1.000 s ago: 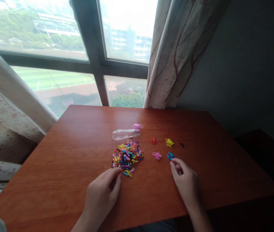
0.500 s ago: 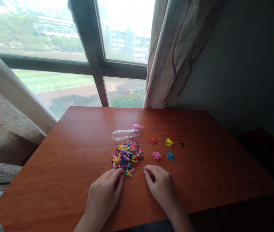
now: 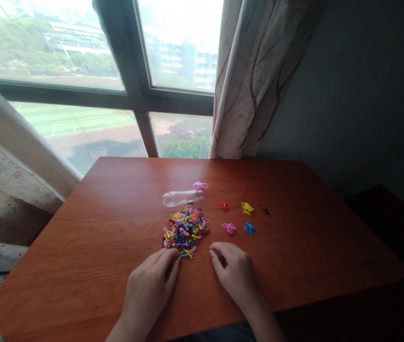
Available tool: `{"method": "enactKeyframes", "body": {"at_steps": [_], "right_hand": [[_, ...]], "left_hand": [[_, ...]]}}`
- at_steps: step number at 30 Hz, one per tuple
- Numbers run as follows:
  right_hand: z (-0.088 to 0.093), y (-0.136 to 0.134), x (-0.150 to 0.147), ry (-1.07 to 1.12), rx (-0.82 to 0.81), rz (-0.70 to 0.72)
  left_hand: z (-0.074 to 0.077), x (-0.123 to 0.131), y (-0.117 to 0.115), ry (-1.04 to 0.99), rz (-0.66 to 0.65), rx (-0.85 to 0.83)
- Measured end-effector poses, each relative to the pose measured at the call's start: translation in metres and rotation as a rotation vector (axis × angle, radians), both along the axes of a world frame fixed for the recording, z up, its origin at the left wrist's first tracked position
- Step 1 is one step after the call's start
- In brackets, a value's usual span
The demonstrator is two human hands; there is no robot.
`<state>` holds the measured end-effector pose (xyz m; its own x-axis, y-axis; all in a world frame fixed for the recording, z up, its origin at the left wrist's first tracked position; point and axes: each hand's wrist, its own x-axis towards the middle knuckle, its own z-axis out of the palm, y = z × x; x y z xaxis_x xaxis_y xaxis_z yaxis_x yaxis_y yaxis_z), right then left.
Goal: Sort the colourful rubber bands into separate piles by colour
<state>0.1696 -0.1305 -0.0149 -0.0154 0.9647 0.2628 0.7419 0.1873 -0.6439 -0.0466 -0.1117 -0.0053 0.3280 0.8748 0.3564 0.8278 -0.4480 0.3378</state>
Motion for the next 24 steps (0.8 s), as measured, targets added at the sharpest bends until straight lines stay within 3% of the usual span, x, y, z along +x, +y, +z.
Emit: {"method": "enactKeyframes", "body": {"at_steps": [19, 24], "right_hand": [[-0.0037, -0.0002, -0.0001, -0.006, -0.021, 0.007], [0.0028, -0.0043, -0.0042, -0.012, -0.033, 0.110]], "left_hand": [[-0.0048, -0.0027, -0.0017, -0.155, -0.129, -0.018], [-0.0017, 0.0000, -0.0016, -0.144, -0.167, -0.016]]}}
